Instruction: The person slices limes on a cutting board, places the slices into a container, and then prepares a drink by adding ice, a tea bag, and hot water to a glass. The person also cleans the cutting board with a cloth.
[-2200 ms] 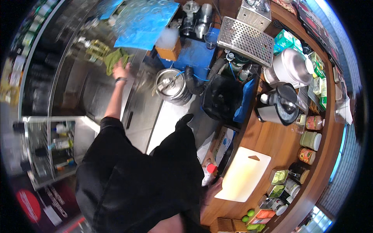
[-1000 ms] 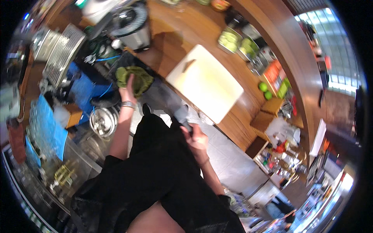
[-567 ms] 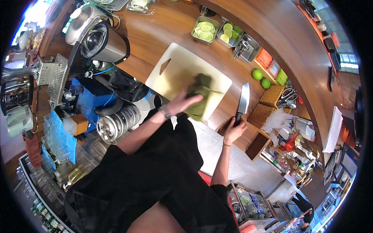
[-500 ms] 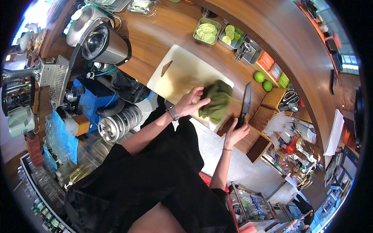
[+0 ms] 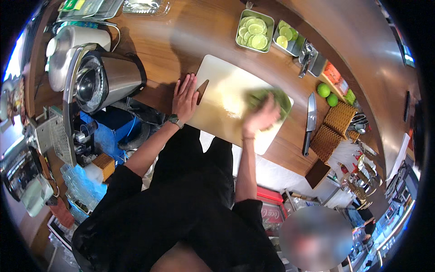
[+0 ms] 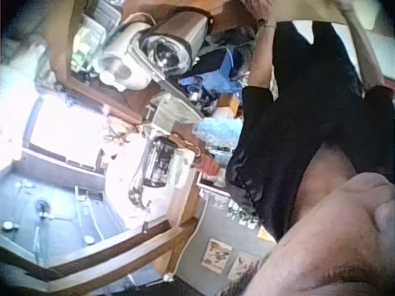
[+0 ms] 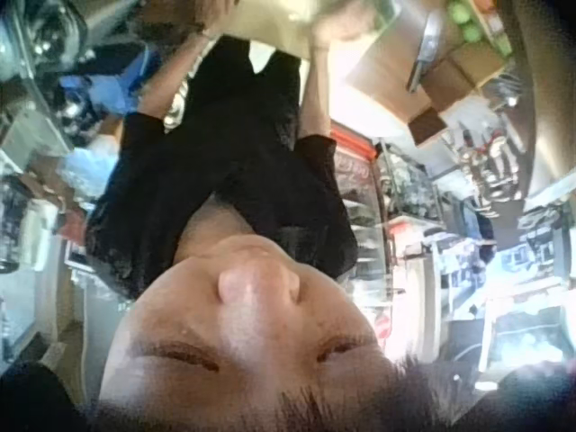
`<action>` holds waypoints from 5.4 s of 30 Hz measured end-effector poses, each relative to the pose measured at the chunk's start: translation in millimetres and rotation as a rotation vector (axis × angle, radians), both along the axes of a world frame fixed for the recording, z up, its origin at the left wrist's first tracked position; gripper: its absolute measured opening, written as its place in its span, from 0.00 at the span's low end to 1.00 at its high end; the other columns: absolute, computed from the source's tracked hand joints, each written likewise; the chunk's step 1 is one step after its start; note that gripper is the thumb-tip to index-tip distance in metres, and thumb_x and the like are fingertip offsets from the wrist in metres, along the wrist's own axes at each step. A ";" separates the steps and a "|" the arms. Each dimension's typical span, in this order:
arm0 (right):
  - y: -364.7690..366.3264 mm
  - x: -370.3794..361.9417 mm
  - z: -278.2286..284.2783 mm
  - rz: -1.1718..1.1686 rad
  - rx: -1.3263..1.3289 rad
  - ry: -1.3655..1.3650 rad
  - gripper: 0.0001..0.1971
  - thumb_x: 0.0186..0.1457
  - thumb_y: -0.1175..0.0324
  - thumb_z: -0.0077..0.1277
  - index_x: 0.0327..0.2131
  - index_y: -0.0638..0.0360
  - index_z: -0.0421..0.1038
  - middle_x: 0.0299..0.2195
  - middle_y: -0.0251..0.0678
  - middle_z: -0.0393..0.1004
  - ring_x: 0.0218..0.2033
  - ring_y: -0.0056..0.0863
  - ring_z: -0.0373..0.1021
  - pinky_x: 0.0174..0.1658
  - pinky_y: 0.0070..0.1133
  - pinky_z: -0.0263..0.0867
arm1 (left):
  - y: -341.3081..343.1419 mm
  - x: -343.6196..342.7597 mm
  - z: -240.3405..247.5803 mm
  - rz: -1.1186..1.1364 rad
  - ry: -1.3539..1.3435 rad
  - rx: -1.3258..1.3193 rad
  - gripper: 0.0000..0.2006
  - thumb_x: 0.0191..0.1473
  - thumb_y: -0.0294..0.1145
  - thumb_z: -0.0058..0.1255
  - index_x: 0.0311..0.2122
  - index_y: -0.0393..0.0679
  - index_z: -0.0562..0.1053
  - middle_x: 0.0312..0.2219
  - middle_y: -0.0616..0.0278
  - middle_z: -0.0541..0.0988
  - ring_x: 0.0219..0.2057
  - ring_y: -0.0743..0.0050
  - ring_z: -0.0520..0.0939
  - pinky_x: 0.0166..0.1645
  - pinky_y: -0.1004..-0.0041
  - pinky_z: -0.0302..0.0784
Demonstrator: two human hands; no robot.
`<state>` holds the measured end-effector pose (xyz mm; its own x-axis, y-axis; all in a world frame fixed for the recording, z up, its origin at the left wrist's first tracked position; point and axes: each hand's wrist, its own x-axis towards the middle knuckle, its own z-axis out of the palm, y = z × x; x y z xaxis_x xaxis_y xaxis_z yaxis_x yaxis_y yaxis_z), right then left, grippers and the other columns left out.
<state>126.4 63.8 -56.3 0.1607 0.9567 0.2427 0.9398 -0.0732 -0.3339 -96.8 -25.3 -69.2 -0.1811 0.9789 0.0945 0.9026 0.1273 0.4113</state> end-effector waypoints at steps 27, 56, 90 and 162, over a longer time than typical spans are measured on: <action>-15.6 -19.6 33.2 0.170 -0.024 0.335 0.24 0.44 0.77 0.52 0.49 0.51 0.69 0.44 0.44 0.69 0.49 0.45 0.65 0.51 0.38 0.61 | 1.8 -9.9 -12.0 0.024 -0.140 0.062 0.24 0.58 0.36 0.41 0.59 0.43 0.59 0.60 0.56 0.61 0.62 0.56 0.58 0.64 0.49 0.46; -59.5 45.0 111.0 0.427 -0.426 0.925 0.18 0.60 0.65 0.45 0.51 0.61 0.65 0.48 0.37 0.69 0.50 0.25 0.63 0.54 0.25 0.60 | -151.6 -16.5 64.3 0.928 -0.688 -0.025 0.12 0.59 0.37 0.46 0.32 0.39 0.75 0.21 0.55 0.77 0.19 0.64 0.77 0.29 0.71 0.73; -172.6 -62.8 115.1 1.425 -0.506 0.363 0.17 0.58 0.58 0.42 0.41 0.63 0.69 0.28 0.36 0.73 0.24 0.23 0.66 0.23 0.20 0.63 | -722.4 313.0 26.1 2.464 -0.058 0.277 0.22 0.54 0.39 0.46 0.51 0.39 0.66 0.44 0.45 0.72 0.47 0.48 0.73 0.51 0.56 0.69; -1100.6 -116.4 15.9 3.333 0.591 -0.188 0.25 0.51 0.67 0.46 0.54 0.61 0.63 0.20 0.34 0.75 0.23 0.30 0.73 0.29 0.31 0.68 | -856.6 321.9 182.8 2.391 -0.488 0.150 0.56 0.16 0.41 0.73 0.59 0.44 0.60 0.46 0.48 0.65 0.49 0.48 0.66 0.53 0.54 0.63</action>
<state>10.1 -1036.8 -40.4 0.1526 -0.9790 0.1350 -0.9881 -0.1536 0.0032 225.1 -881.8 113.6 -0.5000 -0.8280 -0.2540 -0.7778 0.3002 0.5522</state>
